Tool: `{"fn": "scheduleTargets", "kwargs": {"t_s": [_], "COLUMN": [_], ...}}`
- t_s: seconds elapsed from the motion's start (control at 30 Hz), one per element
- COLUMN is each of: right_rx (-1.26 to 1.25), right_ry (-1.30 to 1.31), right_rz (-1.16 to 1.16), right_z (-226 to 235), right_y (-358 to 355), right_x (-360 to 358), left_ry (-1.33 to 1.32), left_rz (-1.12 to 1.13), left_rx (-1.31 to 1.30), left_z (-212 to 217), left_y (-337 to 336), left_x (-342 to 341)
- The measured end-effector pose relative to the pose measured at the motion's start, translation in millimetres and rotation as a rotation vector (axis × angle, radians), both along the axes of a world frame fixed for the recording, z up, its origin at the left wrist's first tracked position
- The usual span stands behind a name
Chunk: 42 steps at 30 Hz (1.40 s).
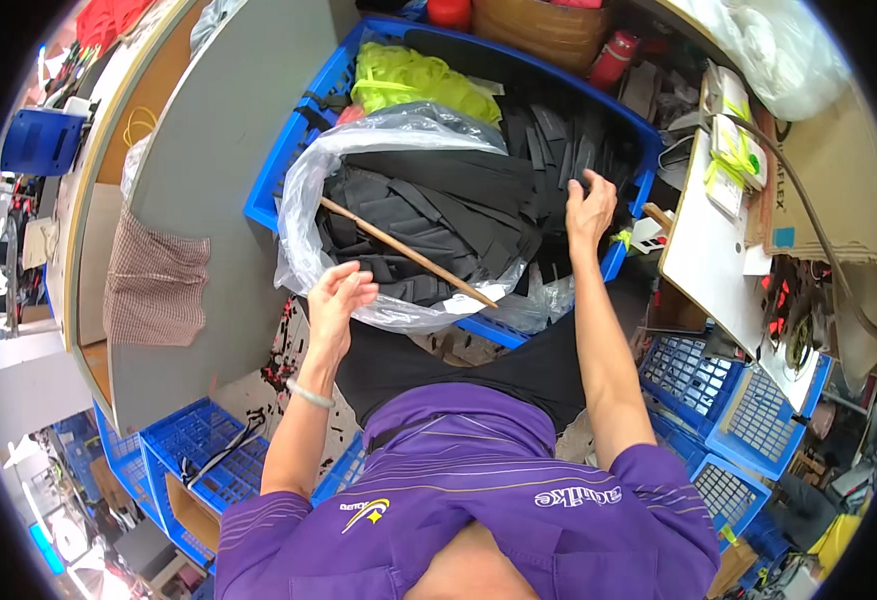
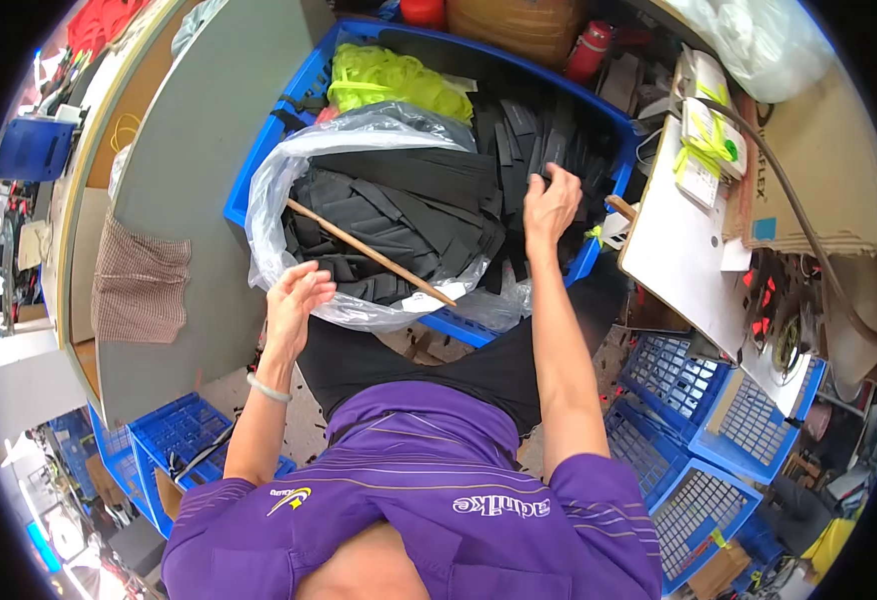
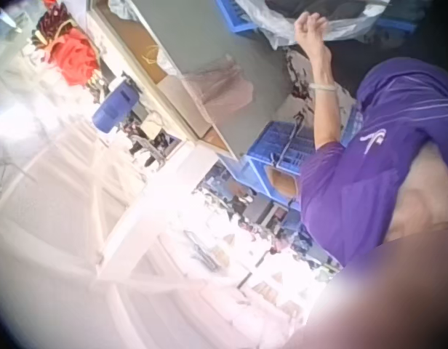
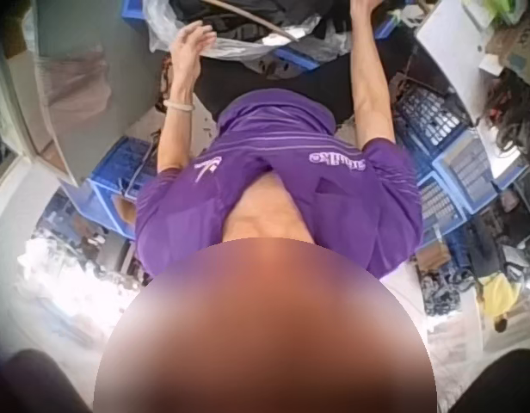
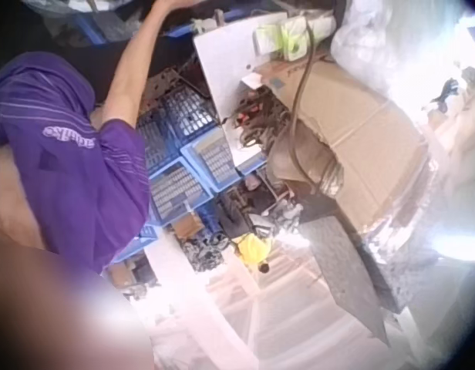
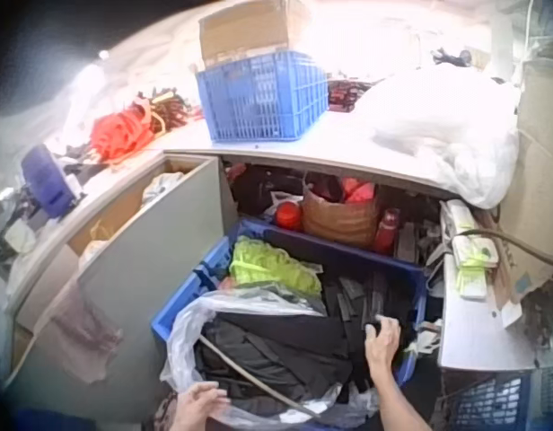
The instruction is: Assembling and inspecting black plastic/rubber components using a wooden stick tool in a manufacturing facility.
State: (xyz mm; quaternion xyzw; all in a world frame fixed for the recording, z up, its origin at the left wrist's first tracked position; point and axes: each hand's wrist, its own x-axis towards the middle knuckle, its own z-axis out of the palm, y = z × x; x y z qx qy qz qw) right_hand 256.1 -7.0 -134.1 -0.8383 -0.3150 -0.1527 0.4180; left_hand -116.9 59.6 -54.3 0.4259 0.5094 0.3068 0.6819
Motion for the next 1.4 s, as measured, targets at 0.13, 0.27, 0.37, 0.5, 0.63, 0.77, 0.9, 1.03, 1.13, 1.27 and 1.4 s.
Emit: {"fn": "scheduleTargets", "kwargs": {"t_s": [0.13, 0.27, 0.37, 0.5, 0.63, 0.77, 0.9, 1.03, 1.13, 1.27, 1.4], "right_rx": [0.056, -0.106, -0.167, -0.103, -0.099, -0.123, -0.342, -0.341, -0.338, -0.34, -0.257], "right_ry": [0.413, 0.548, 0.557, 0.597, 0.45, -0.06, -0.33, -0.46, -0.489, -0.491, -0.216], "right_rz": [0.5, 0.754, 0.818, 0.747, 0.534, 0.511, 0.566, 0.565, 0.559, 0.529, 0.58], "right_z": [39, 33, 37, 39, 29, 28, 11, 10, 7, 6, 27], "right_y": [-6, -3, 1, 1, 8, 48, 66, 67, 68, 71, 58], "right_x": [-95, -145, -157, -159, -140, -119, -100, -102, -103, -105, -113], "left_ry": [0.068, 0.156, 0.419, 0.77, 0.715, 0.557, 0.431, 0.498, 0.646, 0.777, 0.795], "left_rz": [0.058, 0.305, 0.211, 0.165, 0.174, 0.211, 0.153, 0.18, 0.173, 0.174, 0.162], "left_rx": [0.05, 0.117, 0.163, 0.389, 0.425, 0.409, 0.396, 0.438, 0.459, 0.552, 0.568], "left_z": [-29, -59, -63, -87, -89, -83, -68, -72, -75, -71, -56], "left_y": [20, 38, 54, 68, 64, 49, 40, 43, 54, 63, 60], "left_x": [17, 22, 29, 25, 22, 22, 23, 12, 21, 29, 32]}}
